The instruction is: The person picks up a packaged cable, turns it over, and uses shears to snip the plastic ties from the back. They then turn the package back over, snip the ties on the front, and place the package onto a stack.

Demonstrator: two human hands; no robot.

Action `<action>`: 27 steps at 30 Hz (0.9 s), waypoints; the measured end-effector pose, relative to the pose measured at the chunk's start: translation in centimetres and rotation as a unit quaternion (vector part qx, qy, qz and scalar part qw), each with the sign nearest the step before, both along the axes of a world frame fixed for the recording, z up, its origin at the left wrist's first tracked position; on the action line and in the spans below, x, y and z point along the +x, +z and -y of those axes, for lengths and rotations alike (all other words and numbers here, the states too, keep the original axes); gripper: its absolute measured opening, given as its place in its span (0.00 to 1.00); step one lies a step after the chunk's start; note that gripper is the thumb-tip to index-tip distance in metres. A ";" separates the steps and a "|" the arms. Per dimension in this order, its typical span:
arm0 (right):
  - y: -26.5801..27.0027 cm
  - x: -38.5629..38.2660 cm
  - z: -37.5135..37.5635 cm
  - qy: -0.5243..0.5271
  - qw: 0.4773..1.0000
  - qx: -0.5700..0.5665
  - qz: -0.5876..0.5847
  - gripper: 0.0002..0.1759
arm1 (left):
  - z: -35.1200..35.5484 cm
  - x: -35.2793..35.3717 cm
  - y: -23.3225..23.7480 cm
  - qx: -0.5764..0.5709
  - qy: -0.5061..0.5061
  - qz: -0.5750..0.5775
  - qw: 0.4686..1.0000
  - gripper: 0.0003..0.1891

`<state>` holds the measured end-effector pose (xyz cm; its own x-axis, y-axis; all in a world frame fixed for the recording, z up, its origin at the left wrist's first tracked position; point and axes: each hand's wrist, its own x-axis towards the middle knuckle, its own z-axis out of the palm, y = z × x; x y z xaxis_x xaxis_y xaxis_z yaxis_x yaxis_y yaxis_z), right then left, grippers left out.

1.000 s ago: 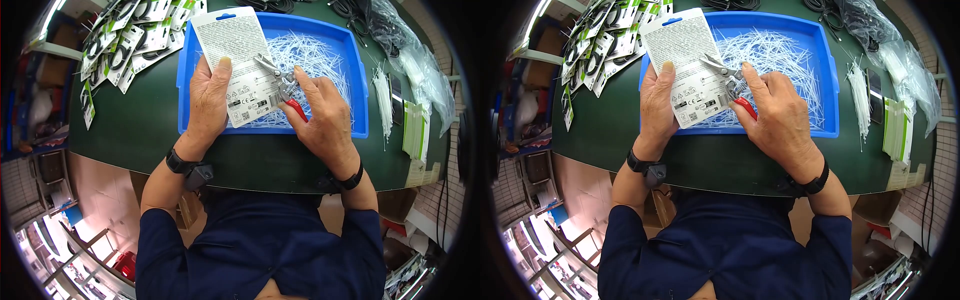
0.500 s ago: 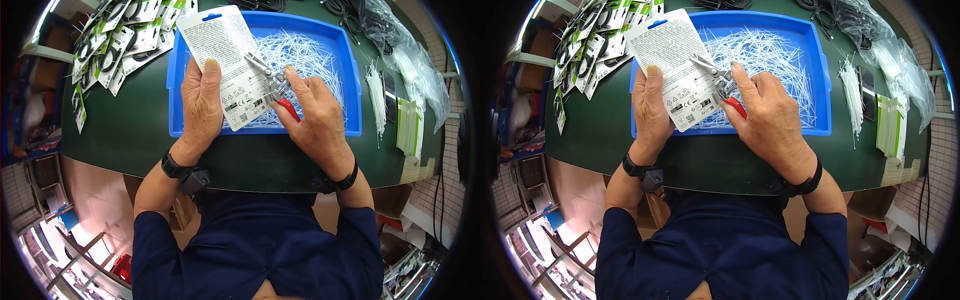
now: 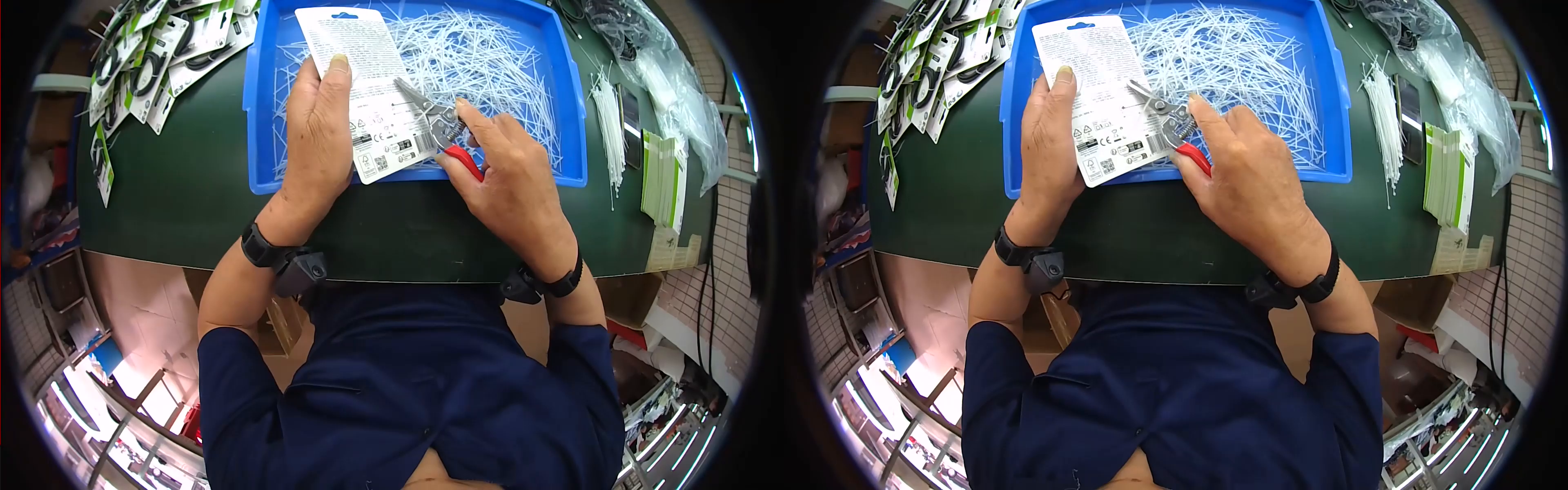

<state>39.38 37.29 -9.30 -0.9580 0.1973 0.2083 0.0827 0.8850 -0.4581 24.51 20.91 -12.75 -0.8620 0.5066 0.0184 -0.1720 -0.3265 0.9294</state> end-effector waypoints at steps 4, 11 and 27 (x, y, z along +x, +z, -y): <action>1.4 1.6 0.1 0.013 0.998 -0.051 0.031 0.37 | 0.0 -0.2 0.3 0.037 0.006 0.035 0.999 0.20; 1.9 2.1 0.4 0.043 0.993 -0.105 0.041 0.39 | 0.4 -0.7 -0.1 0.049 0.029 0.018 0.998 0.20; 0.9 1.6 0.7 0.058 0.992 -0.112 0.016 0.38 | 0.4 -0.2 0.8 0.026 0.046 -0.026 0.998 0.22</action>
<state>40.94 36.60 -8.45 -0.9823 0.1237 0.1405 0.0042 0.7652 -0.6438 24.26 20.55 -11.94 -0.9023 0.4219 0.0883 -0.0912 -0.3870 0.9176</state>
